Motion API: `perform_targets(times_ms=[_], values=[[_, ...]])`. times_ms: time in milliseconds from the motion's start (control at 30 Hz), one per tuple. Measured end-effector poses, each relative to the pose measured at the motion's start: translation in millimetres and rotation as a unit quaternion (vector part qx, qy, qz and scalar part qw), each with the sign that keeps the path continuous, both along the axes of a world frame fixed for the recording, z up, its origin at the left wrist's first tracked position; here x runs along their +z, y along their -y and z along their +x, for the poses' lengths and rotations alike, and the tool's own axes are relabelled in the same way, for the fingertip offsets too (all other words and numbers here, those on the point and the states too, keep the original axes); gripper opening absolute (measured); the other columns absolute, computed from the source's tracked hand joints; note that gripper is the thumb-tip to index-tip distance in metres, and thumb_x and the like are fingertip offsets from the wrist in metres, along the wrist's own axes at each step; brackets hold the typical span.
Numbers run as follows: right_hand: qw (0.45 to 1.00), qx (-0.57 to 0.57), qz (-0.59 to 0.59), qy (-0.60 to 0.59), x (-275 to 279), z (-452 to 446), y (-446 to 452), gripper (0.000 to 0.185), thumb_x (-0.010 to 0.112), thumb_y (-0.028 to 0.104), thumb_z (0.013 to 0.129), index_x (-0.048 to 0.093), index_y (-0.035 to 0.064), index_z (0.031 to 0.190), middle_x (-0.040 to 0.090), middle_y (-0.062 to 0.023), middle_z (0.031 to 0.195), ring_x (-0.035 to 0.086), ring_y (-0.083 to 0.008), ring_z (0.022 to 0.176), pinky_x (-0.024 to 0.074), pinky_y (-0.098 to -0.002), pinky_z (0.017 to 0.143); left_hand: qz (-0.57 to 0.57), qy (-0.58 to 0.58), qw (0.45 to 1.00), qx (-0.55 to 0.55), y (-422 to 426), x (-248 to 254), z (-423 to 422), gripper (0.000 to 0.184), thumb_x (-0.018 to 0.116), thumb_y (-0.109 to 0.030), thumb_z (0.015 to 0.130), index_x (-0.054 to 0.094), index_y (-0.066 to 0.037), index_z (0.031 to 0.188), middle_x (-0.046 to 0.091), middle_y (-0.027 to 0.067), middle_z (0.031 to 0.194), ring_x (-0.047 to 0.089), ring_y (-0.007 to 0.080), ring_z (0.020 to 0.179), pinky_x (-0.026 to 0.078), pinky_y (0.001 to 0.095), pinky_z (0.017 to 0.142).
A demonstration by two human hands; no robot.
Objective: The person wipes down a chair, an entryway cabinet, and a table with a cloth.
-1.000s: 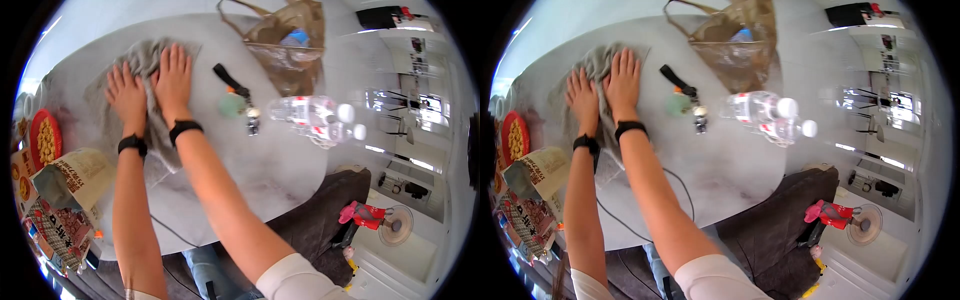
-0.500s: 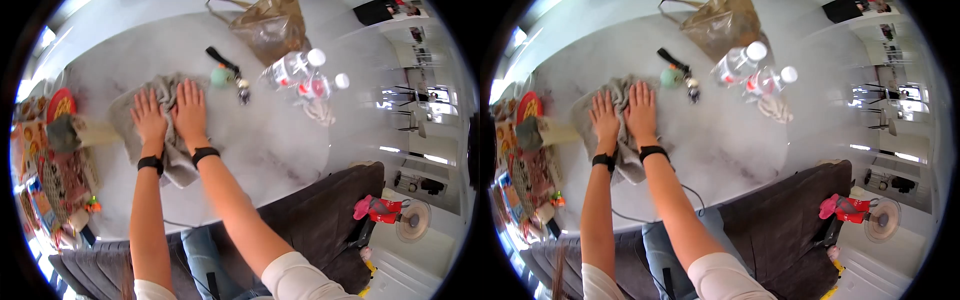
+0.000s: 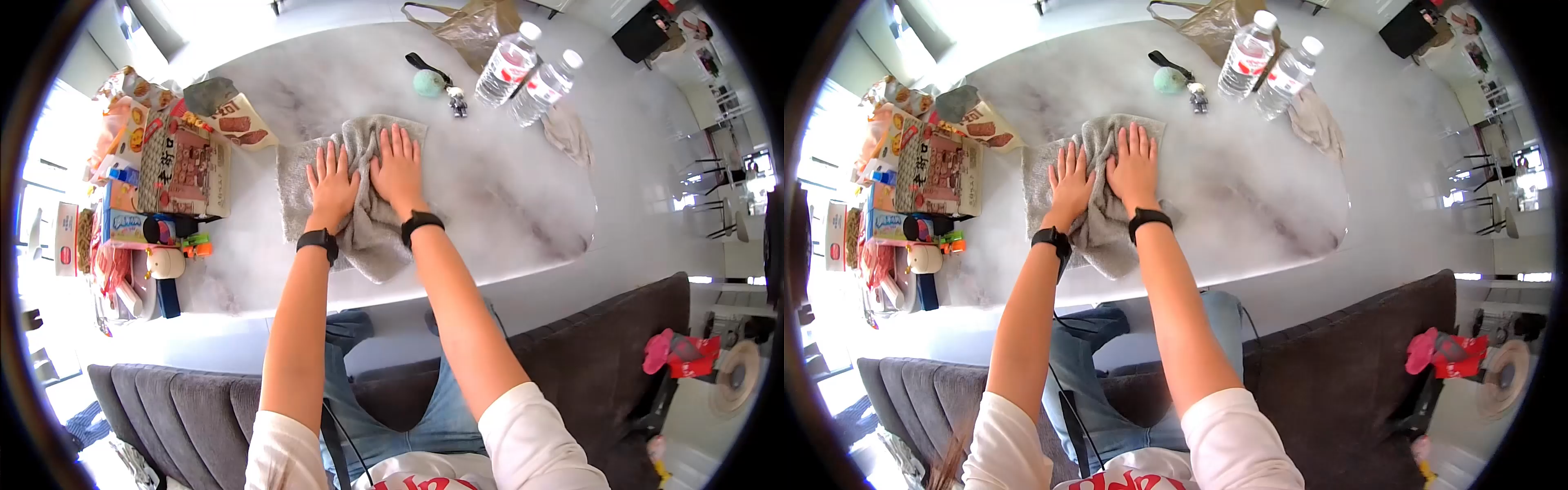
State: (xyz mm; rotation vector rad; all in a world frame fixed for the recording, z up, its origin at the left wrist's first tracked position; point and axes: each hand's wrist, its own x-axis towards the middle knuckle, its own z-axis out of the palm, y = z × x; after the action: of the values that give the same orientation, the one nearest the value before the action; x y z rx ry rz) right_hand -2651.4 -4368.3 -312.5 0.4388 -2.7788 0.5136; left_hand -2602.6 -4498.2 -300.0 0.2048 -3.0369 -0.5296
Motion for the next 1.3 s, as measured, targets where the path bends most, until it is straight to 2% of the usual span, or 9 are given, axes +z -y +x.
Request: perform_targets(times_ms=[167,200,300,367,467,567,733,1100,1300], values=[[0.981,0.034,-0.011,0.193,22,33,-24,0.061,0.031,0.046,0.09,0.029,0.0097,0.139,0.015,-0.0099,0.149,0.011,-0.0243,0.137,0.0073,-0.0408,0.111,0.002,0.079,0.994,-0.075,13,-3,36,0.057,0.038,-0.045,0.089,0.029,-0.019,0.139,0.016,0.0086,0.148,0.006,0.0288,0.138,0.006,0.0512,0.108],[0.975,0.053,-0.025,0.214,27,48,-33,0.066,0.024,0.052,0.09,0.026,0.0102,0.141,0.01,-0.0095,0.15,0.007,-0.024,0.138,0.0054,-0.0405,0.111,-0.062,0.093,0.987,-0.116,16,0,47,0.04,0.03,-0.027,0.094,0.035,-0.022,0.134,0.015,0.0071,0.149,0.011,0.0315,0.137,0.011,0.0527,0.107],[0.953,0.101,-0.068,0.279,41,89,-59,0.069,0.023,0.055,0.09,0.024,0.0093,0.141,0.007,-0.0098,0.15,0.003,-0.0244,0.138,0.0043,-0.0405,0.112,0.15,-0.061,0.967,-0.194,47,-28,112,0.035,0.031,-0.027,0.094,0.041,-0.026,0.128,0.019,0.0068,0.147,0.014,0.0333,0.136,0.014,0.0532,0.106],[0.954,0.094,0.024,0.284,36,115,-67,0.071,0.021,0.057,0.089,0.02,0.0086,0.142,0.005,-0.0104,0.15,0.001,-0.0257,0.138,0.0031,-0.0403,0.112,-0.064,0.046,0.988,-0.134,46,-14,151,0.039,0.032,-0.026,0.094,0.038,-0.023,0.133,0.018,0.0067,0.148,0.011,0.0327,0.137,0.013,0.0492,0.108],[0.924,0.111,0.033,0.363,58,158,-75,0.09,0.028,0.073,0.079,0.015,0.0112,0.143,0.0,-0.0087,0.15,-0.003,-0.0209,0.139,0.0024,-0.0376,0.112,-0.04,0.074,0.991,-0.103,60,-17,178,0.051,0.035,-0.038,0.093,0.027,-0.02,0.14,0.014,0.0063,0.149,0.007,0.0267,0.138,0.008,0.0442,0.109],[0.923,0.139,0.076,0.351,60,180,-69,0.107,0.034,0.081,0.069,0.011,0.0088,0.143,-0.003,-0.0142,0.149,-0.007,-0.0278,0.138,-0.0016,-0.0412,0.111,0.021,0.068,0.995,-0.071,62,-8,191,0.06,0.037,-0.05,0.09,0.026,-0.021,0.141,0.013,0.0055,0.15,0.006,0.0229,0.138,0.006,0.0434,0.11],[0.953,0.167,0.122,0.224,38,213,-67,0.103,0.039,0.076,0.072,0.01,0.0074,0.143,-0.004,-0.0166,0.149,-0.009,-0.028,0.138,-0.0034,-0.0456,0.109,-0.032,-0.023,0.997,-0.06,45,-10,204,0.062,0.041,-0.046,0.088,0.028,-0.014,0.14,0.02,0.01,0.147,0.011,0.0265,0.137,0.007,0.0452,0.109],[0.984,0.101,0.035,0.14,17,170,-25,0.075,0.039,0.056,0.085,0.024,0.0076,0.141,0.008,-0.0162,0.149,0.003,-0.0307,0.138,-0.0014,-0.0491,0.109,-0.113,-0.022,0.993,-0.018,35,-4,173,0.058,0.037,-0.041,0.091,0.026,-0.014,0.141,0.021,0.0113,0.147,0.014,0.0275,0.137,0.01,0.0455,0.109],[0.967,0.062,0.061,0.238,30,125,10,0.081,0.043,0.057,0.082,0.018,0.0092,0.143,0.003,-0.0143,0.15,-0.002,-0.0298,0.138,-0.0044,-0.0508,0.108,-0.084,0.138,0.986,-0.046,60,-8,92,0.068,0.033,-0.048,0.089,0.01,-0.017,0.144,0.001,0.0091,0.151,-0.002,0.0263,0.139,0.0,0.0479,0.108]])
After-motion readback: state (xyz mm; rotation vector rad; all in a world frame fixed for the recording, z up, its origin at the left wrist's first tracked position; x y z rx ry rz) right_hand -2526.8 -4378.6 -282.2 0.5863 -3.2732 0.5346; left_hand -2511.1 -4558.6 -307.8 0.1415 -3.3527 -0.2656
